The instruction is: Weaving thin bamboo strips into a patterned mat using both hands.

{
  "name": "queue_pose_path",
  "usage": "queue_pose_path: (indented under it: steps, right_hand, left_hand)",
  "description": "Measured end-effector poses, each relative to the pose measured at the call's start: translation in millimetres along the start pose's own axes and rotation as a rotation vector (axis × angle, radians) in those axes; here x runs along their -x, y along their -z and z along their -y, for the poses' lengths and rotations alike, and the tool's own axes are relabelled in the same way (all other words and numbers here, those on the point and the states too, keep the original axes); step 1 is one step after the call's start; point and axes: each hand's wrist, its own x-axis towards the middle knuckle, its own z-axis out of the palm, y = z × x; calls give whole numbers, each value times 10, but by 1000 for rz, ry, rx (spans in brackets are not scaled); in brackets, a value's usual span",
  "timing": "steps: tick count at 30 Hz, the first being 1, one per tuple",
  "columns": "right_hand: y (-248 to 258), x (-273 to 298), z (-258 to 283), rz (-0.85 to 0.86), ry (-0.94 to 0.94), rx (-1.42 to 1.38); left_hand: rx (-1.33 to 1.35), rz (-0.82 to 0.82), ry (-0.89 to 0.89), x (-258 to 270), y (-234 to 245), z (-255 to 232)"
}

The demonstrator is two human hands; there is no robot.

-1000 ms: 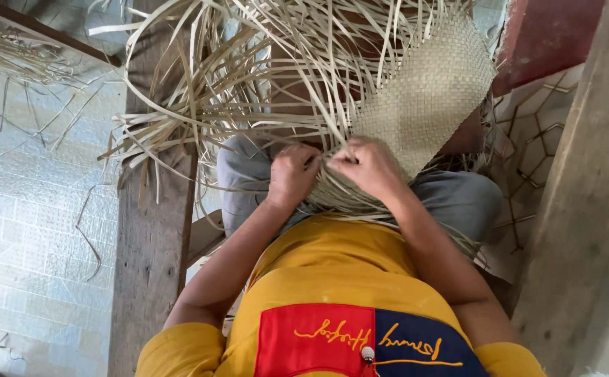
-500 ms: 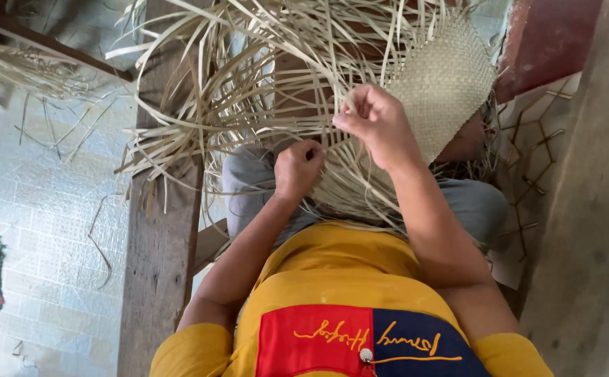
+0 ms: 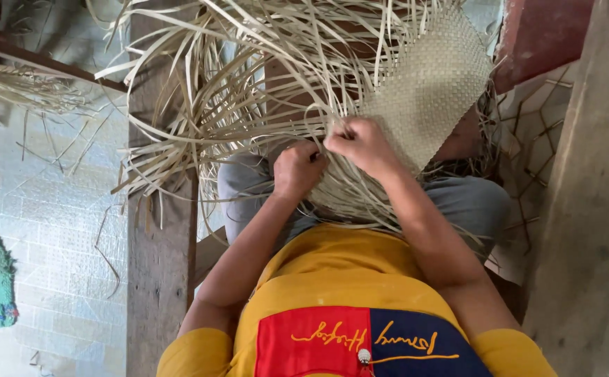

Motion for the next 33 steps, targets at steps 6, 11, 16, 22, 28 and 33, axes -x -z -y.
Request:
queue_pose_path:
  steps: [6, 11, 16, 22, 28, 33]
  right_hand:
    - [264, 291, 298, 414, -77, 162]
    - [292, 252, 538, 526, -26, 139]
    - [450, 268, 374, 352, 194, -507]
    - [235, 365, 310, 278, -241, 129]
    - [202, 408, 276, 111, -243, -325]
    - [368, 284, 524, -24, -286, -687]
  left_hand:
    - [364, 196, -29, -118, 151, 98]
    - [267, 164, -82, -102, 43, 127]
    - [260, 144, -26, -19, 226, -127]
    - [186, 178, -39, -32, 170, 23]
    - [272, 303, -11, 25, 308, -178]
    - [11, 319, -147, 45, 309, -321]
